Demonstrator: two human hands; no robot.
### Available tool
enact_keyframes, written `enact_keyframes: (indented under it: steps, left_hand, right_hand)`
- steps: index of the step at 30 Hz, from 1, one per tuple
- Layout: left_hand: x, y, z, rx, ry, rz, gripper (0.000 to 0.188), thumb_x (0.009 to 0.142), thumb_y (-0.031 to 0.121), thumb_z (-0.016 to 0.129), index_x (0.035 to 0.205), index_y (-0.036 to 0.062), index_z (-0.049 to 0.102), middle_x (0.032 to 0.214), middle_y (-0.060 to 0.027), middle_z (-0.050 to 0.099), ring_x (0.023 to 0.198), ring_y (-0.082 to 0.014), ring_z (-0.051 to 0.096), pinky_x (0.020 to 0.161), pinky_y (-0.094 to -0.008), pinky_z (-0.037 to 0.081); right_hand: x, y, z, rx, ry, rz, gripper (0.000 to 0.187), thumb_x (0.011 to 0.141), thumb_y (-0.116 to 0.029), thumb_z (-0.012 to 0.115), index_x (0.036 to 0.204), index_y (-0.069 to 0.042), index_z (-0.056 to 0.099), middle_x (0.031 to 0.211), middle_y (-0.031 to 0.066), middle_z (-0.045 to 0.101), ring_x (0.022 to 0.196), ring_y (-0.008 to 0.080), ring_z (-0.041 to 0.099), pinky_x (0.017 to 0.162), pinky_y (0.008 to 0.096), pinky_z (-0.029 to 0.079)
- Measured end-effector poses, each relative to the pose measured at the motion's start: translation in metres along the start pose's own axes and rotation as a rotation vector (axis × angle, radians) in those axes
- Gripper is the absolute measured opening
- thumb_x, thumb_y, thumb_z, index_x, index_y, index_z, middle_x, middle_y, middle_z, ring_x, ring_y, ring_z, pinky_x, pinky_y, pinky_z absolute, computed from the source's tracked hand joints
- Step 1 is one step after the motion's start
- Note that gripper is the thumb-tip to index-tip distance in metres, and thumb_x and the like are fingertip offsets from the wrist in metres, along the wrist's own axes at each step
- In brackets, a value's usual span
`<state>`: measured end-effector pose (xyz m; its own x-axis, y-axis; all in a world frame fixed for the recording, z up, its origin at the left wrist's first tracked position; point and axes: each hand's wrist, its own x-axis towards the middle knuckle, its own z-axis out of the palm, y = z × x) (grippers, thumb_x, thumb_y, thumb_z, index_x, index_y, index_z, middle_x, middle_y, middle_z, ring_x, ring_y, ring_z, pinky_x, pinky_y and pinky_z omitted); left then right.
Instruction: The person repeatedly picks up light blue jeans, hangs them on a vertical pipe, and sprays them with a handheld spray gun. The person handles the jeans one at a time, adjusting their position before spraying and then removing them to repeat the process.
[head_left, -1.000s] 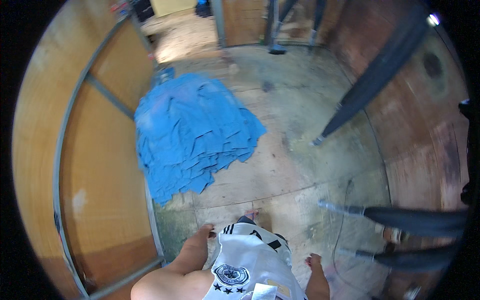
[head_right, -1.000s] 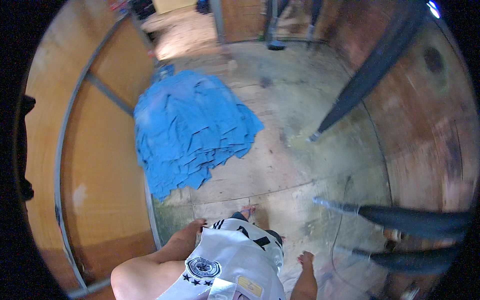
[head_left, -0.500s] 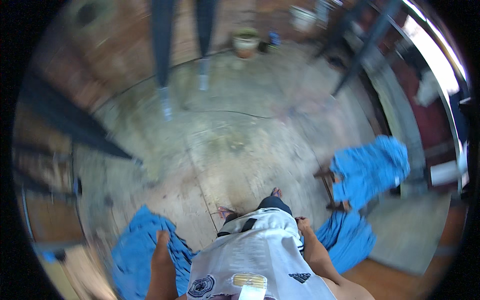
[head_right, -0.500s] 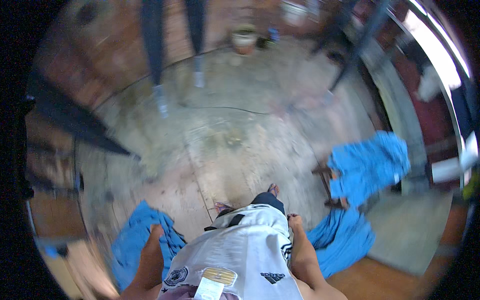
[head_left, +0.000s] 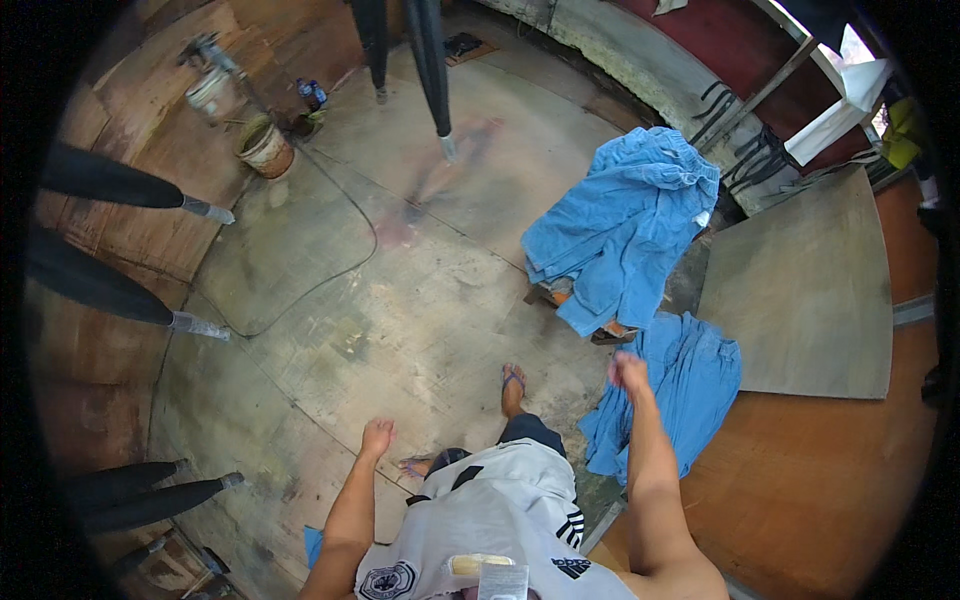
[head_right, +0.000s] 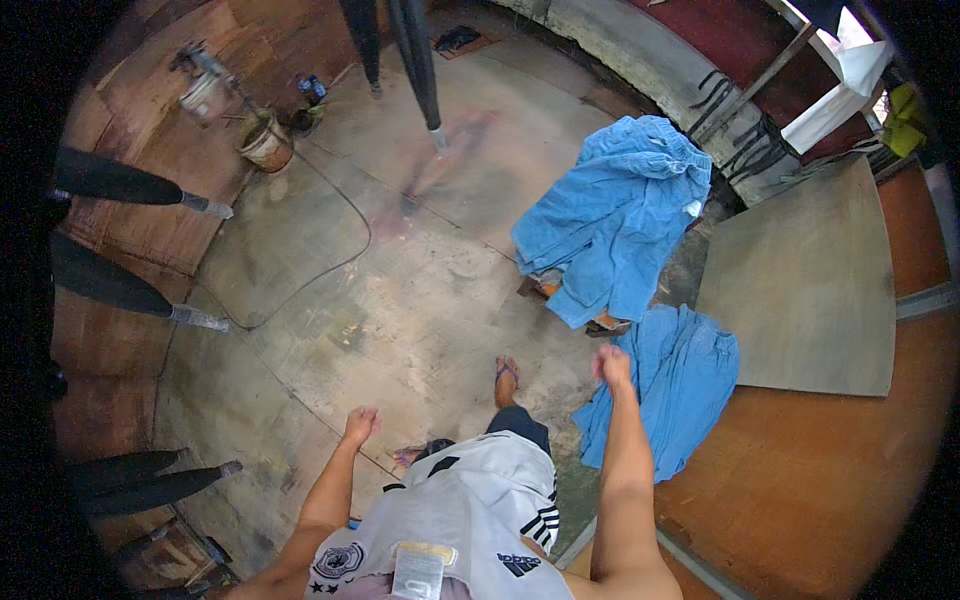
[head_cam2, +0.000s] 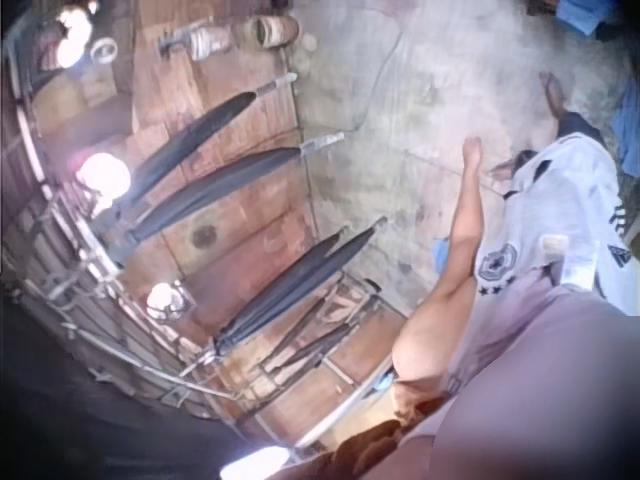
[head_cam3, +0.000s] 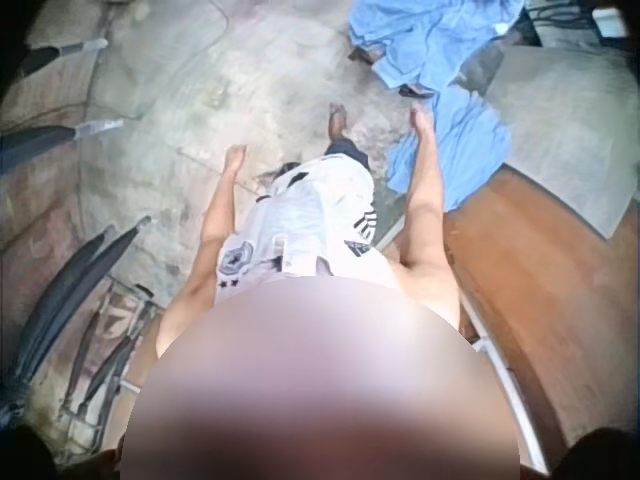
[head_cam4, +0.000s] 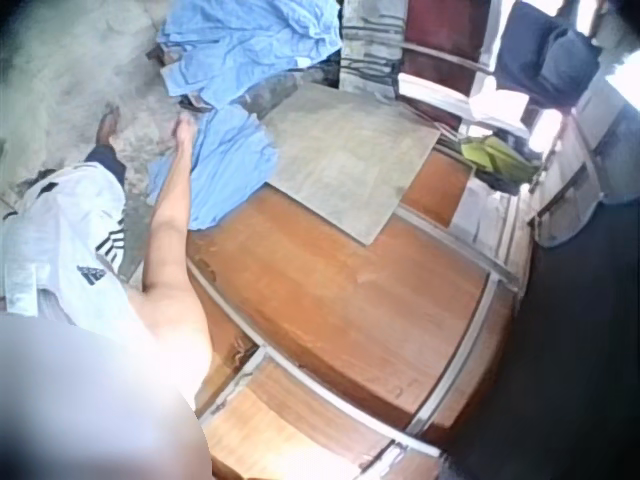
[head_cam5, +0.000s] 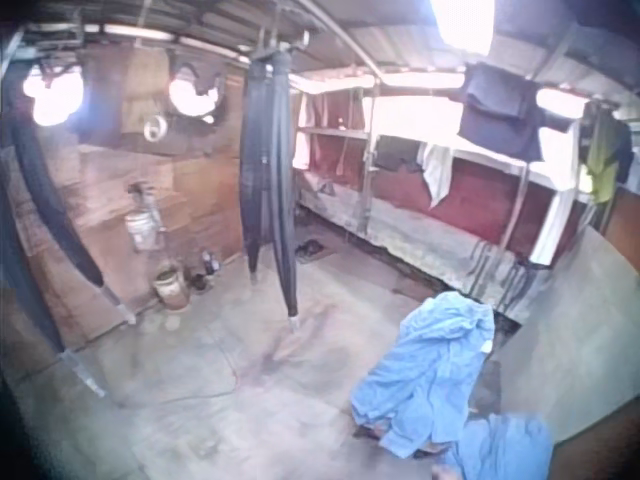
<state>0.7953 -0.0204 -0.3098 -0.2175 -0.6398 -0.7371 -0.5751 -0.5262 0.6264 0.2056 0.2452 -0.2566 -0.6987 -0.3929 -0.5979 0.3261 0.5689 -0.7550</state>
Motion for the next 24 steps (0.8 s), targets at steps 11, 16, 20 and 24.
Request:
enact_keyframes:
  steps: [11, 16, 20, 24]
  left_hand:
    - [-0.034, 0.129, 0.093, 0.120, -0.083, 0.117, 0.025, 0.101, 0.021, 0.059, 0.109, -0.0023, 0.063, 0.093, -0.0081, 0.069, 0.082, -0.0134, 0.064, 0.075, -0.0289, 0.052]
    - [-0.049, 0.056, 0.058, 0.515, -0.018, -0.150, 0.032, 0.095, 0.025, 0.061, 0.107, -0.0038, 0.066, 0.098, -0.0189, 0.070, 0.094, -0.0281, 0.067, 0.083, -0.0366, 0.052]
    - [-0.044, 0.067, 0.061, 0.770, -0.142, -0.302, 0.036, 0.094, 0.029, 0.060, 0.110, -0.0026, 0.067, 0.104, -0.0233, 0.071, 0.105, -0.0361, 0.067, 0.091, -0.0394, 0.052]
    - [-0.042, 0.160, 0.105, 0.377, 0.016, 0.134, 0.030, 0.095, 0.022, 0.060, 0.115, -0.0002, 0.065, 0.106, -0.0219, 0.070, 0.105, -0.0337, 0.067, 0.089, -0.0395, 0.053]
  right_hand:
    - [0.225, -0.360, -0.075, -1.154, 0.806, -0.779, 0.042, 0.089, -0.014, 0.060, 0.131, -0.011, 0.056, 0.134, 0.0270, 0.052, 0.127, 0.0430, 0.049, 0.103, 0.0480, 0.043]
    - [0.262, -0.387, -0.118, -1.741, 0.765, -0.789, 0.029, 0.098, -0.021, 0.047, 0.114, -0.013, 0.069, 0.129, 0.0189, 0.057, 0.126, 0.0372, 0.050, 0.112, 0.0546, 0.032]
    - [0.246, -0.369, -0.092, -1.625, 0.109, -0.816, 0.027, 0.097, -0.015, 0.045, 0.115, -0.007, 0.063, 0.119, 0.0242, 0.061, 0.098, 0.0418, 0.066, 0.081, 0.0509, 0.054]
    - [0.135, -0.296, -0.002, -1.341, -0.295, -1.103, 0.030, 0.090, -0.011, 0.048, 0.116, -0.001, 0.058, 0.079, 0.0212, 0.070, 0.068, 0.0369, 0.070, 0.061, 0.0495, 0.055]
